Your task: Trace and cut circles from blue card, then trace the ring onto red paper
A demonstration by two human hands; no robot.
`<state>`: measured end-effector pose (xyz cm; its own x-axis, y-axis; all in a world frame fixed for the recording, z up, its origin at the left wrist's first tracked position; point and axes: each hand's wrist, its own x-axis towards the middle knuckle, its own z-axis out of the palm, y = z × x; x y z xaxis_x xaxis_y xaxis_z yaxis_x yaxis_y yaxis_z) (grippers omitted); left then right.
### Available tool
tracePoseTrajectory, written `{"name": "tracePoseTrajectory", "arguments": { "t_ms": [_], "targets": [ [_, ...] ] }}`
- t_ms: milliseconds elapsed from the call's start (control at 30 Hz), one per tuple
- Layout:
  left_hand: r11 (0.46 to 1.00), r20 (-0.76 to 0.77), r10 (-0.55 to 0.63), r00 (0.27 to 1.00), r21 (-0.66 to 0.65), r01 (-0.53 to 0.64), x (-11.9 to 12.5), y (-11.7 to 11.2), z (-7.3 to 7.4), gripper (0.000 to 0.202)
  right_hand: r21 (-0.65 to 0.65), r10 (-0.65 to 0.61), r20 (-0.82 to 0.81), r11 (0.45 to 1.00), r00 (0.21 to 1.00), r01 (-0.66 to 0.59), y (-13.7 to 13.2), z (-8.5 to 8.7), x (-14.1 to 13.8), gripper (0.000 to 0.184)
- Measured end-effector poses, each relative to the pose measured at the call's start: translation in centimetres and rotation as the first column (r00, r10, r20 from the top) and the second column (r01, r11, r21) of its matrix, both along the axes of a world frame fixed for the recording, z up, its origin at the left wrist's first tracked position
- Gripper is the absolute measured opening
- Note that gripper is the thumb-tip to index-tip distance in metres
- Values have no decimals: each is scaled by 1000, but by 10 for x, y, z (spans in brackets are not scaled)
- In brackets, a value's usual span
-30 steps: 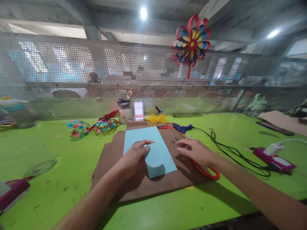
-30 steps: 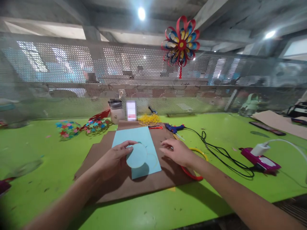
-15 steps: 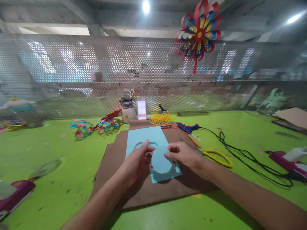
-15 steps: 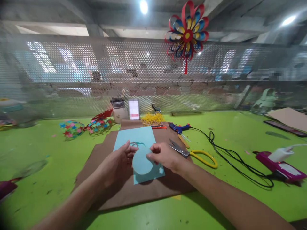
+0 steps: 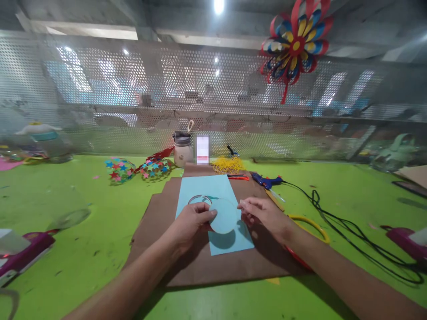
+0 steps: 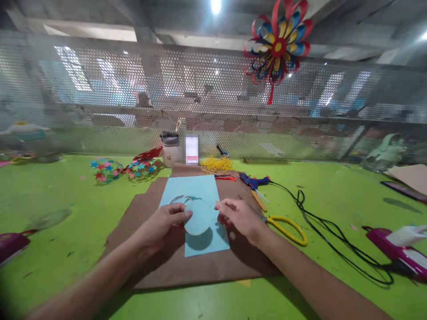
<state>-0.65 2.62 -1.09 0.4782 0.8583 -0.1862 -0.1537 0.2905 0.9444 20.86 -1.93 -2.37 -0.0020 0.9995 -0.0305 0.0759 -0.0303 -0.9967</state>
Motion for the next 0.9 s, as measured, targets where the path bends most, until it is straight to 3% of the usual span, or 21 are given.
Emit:
{"name": "tracePoseTrajectory", "arguments": {
  "t_ms": [200,433,700,900],
  "targets": [
    [996,60,-71,996,-51,74,1,-1,-8,33,19,68,-36,998,997,-68,-2,-6,-11,52],
    [980,87,-107,990,-158,120,0,4,-6,50,27,3,-72,1000,997,-1,-2,-11,-15,45],
    [994,43,-92,995,-61,95,4,-6,-14,39,63,18,33,998,999,-20,-5,-10,-16,44],
    [997,0,-61,998,-54,61,3,0,-17,37,126,-149,58,982,987,141,4,-12,2,41]
  ]
}}
